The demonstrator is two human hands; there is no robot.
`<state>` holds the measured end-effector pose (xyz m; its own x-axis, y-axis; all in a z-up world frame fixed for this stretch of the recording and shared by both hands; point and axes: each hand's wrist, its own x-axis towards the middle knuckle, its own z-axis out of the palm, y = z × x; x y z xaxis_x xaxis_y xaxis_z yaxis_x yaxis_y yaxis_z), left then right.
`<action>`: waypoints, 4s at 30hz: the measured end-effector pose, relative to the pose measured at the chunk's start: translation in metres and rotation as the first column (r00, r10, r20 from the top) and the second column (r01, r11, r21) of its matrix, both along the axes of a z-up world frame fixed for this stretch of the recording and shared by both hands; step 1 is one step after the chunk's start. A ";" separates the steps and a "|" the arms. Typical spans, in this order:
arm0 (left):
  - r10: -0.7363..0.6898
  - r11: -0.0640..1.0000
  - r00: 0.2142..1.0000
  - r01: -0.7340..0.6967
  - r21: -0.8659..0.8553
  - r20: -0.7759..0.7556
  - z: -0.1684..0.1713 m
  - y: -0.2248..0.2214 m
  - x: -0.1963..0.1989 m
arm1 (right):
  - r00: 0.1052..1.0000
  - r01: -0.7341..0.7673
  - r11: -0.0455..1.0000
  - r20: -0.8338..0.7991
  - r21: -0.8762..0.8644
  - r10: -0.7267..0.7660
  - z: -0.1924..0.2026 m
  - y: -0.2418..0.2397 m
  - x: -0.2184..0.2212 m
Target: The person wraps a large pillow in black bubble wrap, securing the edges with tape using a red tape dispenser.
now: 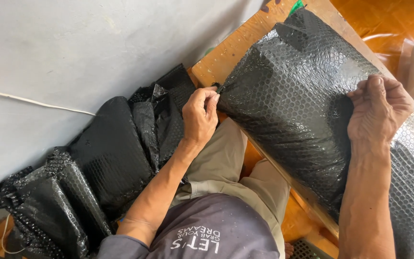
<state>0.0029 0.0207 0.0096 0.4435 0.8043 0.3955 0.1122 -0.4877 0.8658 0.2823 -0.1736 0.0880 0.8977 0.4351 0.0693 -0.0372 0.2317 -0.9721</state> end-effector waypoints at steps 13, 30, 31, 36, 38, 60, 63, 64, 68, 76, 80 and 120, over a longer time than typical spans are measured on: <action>0.091 0.988 0.950 -0.049 0.145 -0.298 0.006 0.015 0.013 | 0.999 0.037 0.999 -0.006 -0.010 -0.037 -0.008 0.001 0.004; -0.426 0.739 0.904 0.318 -0.594 -0.046 0.066 0.082 0.033 | 1.000 0.006 0.999 -0.030 0.033 -0.005 0.005 0.004 -0.006; -0.427 0.740 0.903 0.322 -0.591 -0.044 0.077 0.082 0.042 | 1.000 0.008 0.999 -0.027 0.036 -0.007 0.002 0.004 -0.004; -0.575 0.671 0.746 0.196 -0.715 -0.336 0.094 0.086 0.087 | 0.999 0.011 0.999 -0.039 0.051 -0.009 -0.001 0.004 -0.003; -0.551 0.650 0.791 0.207 -0.731 -0.265 0.060 0.094 0.107 | 0.999 0.018 0.999 -0.033 0.036 -0.017 -0.003 0.004 -0.002; -0.538 0.572 0.797 0.105 -0.813 -0.276 0.053 0.111 0.163 | 0.996 0.038 0.999 -0.087 0.019 -0.036 0.002 0.005 0.001; -0.522 0.563 0.823 0.135 -0.815 -0.224 0.025 0.114 0.174 | 0.990 0.034 0.999 -0.135 0.027 -0.030 0.013 0.006 0.000; -0.521 0.563 0.825 0.138 -0.815 -0.220 0.025 0.114 0.173 | 0.991 0.032 0.999 -0.131 0.026 -0.029 0.021 0.007 -0.002; -0.568 0.556 0.794 0.178 -0.812 -0.216 0.029 0.115 0.169 | 0.994 0.019 0.997 -0.105 -0.074 -0.027 0.054 0.013 -0.010; -0.568 0.535 0.819 0.299 -0.790 -0.075 0.000 0.119 0.176 | 0.979 -0.172 0.855 0.014 -0.489 0.206 0.093 0.079 -0.013; -0.615 0.467 0.788 0.353 -0.811 -0.011 -0.011 0.123 0.183 | 0.893 -0.234 0.688 0.127 -0.687 0.431 0.077 0.114 -0.001; -0.332 0.115 0.882 0.391 -0.913 0.336 -0.057 0.121 0.193 | 0.775 -0.377 0.487 0.019 -0.788 0.632 0.090 0.187 -0.014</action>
